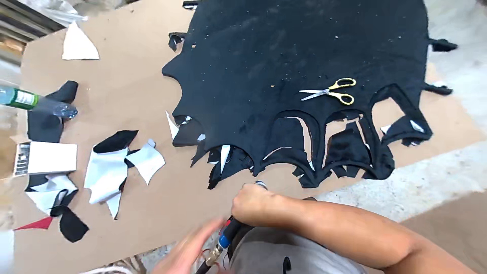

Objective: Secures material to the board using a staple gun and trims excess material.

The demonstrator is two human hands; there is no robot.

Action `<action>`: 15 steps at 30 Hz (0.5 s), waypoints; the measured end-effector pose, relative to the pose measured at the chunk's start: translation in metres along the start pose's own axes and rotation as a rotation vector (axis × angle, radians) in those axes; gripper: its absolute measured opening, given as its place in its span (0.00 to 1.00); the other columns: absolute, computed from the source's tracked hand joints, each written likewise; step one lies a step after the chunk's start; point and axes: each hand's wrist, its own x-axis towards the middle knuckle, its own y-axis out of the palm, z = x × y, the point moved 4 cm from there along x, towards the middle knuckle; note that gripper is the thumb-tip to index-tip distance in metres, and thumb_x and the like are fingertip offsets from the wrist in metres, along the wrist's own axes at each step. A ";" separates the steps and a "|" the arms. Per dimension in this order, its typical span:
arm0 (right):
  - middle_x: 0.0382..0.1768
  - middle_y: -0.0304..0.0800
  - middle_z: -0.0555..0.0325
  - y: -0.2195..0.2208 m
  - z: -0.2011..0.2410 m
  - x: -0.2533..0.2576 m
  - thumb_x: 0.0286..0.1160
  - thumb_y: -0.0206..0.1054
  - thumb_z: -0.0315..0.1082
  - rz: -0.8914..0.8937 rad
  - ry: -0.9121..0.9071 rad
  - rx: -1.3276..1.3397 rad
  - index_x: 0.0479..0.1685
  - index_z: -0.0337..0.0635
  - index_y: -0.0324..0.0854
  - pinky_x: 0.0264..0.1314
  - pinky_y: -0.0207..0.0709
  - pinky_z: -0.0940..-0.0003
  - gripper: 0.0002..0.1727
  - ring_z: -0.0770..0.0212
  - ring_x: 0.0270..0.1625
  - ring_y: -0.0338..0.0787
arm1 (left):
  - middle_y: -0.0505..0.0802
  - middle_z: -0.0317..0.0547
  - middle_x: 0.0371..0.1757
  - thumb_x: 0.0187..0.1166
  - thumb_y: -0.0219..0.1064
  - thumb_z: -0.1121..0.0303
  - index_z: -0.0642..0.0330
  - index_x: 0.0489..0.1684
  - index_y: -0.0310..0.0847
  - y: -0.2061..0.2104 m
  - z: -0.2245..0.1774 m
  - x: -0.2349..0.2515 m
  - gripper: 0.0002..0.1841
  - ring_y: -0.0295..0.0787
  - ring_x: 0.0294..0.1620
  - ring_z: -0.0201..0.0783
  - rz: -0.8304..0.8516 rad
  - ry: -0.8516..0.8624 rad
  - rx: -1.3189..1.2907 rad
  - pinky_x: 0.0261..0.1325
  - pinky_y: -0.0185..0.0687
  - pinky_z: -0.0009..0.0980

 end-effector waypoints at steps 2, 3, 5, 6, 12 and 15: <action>0.38 0.89 0.38 -0.002 0.017 0.012 0.76 0.62 0.19 -0.032 -0.039 0.010 0.37 0.29 0.84 0.44 0.80 0.37 0.05 0.37 0.44 0.90 | 0.84 0.57 0.76 0.71 0.78 0.50 0.61 0.94 0.52 0.033 0.039 0.033 0.52 0.85 0.73 0.56 0.061 -0.358 0.313 0.74 0.79 0.60; 0.37 0.88 0.39 -0.005 0.022 0.013 0.76 0.61 0.19 -0.065 -0.069 0.002 0.37 0.29 0.83 0.44 0.80 0.40 0.05 0.39 0.43 0.89 | 0.89 0.56 0.70 0.68 0.80 0.50 0.58 0.95 0.48 0.047 0.059 0.044 0.55 0.89 0.66 0.56 0.060 -0.447 0.368 0.69 0.83 0.61; 0.36 0.88 0.42 -0.008 0.026 0.007 0.78 0.59 0.19 -0.174 -0.135 -0.022 0.39 0.30 0.83 0.53 0.80 0.41 0.07 0.42 0.43 0.90 | 0.96 0.54 0.54 0.64 0.80 0.50 0.56 0.95 0.51 0.059 0.089 0.058 0.55 0.95 0.52 0.55 -0.037 -0.447 0.440 0.57 0.88 0.61; 0.37 0.90 0.44 -0.005 0.023 0.000 0.78 0.59 0.19 -0.291 -0.161 -0.008 0.42 0.31 0.84 0.63 0.79 0.40 0.07 0.44 0.45 0.91 | 0.97 0.52 0.48 0.61 0.82 0.50 0.56 0.94 0.55 0.060 0.099 0.065 0.55 0.96 0.48 0.54 -0.062 -0.414 0.448 0.54 0.89 0.61; 0.54 0.95 0.64 0.057 -0.088 -0.082 0.83 0.62 0.34 -1.252 0.080 0.109 0.52 0.50 0.91 0.76 0.81 0.58 0.12 0.63 0.64 0.91 | 0.94 0.43 0.44 0.56 0.74 0.56 0.54 0.60 0.85 0.062 0.139 0.096 0.28 0.93 0.43 0.40 0.190 -0.670 -0.122 0.47 0.91 0.45; 0.63 0.91 0.59 0.115 -0.150 -0.069 0.86 0.58 0.37 -1.185 0.184 0.038 0.63 0.51 0.88 0.75 0.79 0.55 0.16 0.57 0.69 0.88 | 0.92 0.48 0.31 0.57 0.74 0.54 0.62 0.46 0.83 0.050 0.130 0.096 0.24 0.91 0.26 0.41 0.090 -0.732 -0.600 0.28 0.89 0.38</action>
